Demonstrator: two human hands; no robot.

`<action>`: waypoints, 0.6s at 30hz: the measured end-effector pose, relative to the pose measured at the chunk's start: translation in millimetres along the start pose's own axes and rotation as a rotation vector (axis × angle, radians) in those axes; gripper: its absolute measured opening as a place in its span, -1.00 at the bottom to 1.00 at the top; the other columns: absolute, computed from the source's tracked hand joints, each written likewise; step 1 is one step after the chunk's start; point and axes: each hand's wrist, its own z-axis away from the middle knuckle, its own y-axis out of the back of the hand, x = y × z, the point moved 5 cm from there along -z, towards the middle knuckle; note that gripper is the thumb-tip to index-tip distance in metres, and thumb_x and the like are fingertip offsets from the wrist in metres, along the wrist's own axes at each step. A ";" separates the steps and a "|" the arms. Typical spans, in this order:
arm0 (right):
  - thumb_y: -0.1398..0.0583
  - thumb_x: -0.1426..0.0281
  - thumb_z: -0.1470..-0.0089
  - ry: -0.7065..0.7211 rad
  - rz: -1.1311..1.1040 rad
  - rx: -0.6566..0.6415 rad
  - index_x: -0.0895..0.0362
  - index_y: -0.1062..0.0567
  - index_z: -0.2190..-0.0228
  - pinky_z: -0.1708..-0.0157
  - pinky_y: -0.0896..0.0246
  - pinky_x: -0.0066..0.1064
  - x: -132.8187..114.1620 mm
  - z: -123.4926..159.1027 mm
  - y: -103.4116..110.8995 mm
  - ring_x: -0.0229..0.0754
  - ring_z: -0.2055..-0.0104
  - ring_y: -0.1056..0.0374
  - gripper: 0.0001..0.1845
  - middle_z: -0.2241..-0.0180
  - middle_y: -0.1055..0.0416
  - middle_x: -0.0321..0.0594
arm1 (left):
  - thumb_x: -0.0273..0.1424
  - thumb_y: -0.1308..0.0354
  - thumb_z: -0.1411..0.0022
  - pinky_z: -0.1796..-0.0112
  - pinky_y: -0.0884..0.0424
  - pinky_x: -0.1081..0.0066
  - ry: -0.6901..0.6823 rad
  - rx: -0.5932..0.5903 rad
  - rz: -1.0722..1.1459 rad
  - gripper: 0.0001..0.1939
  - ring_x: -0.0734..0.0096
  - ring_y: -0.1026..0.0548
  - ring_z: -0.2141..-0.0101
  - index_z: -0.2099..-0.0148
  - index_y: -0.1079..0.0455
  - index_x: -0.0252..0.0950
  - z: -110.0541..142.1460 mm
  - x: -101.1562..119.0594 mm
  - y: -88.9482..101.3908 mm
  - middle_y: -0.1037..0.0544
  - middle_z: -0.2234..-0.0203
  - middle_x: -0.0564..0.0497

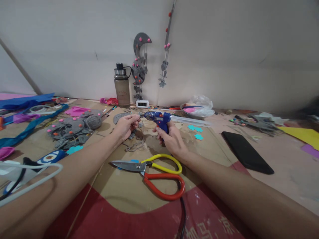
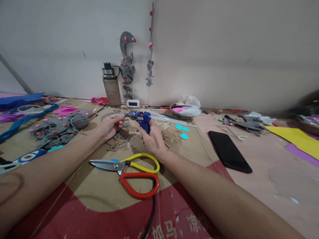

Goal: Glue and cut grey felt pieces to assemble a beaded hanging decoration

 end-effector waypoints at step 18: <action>-0.15 0.20 -0.02 -0.037 -0.009 0.015 0.06 -0.29 0.12 0.69 -0.17 -0.48 -3.7 2.0 0.0 -0.33 0.61 -0.20 -0.62 0.39 -0.43 -0.25 | -0.40 -0.39 0.15 0.59 -0.26 0.66 -0.002 0.012 0.014 -0.74 0.71 -0.29 0.62 0.44 -0.41 -0.43 0.5 0.6 1.5 -0.43 0.58 0.05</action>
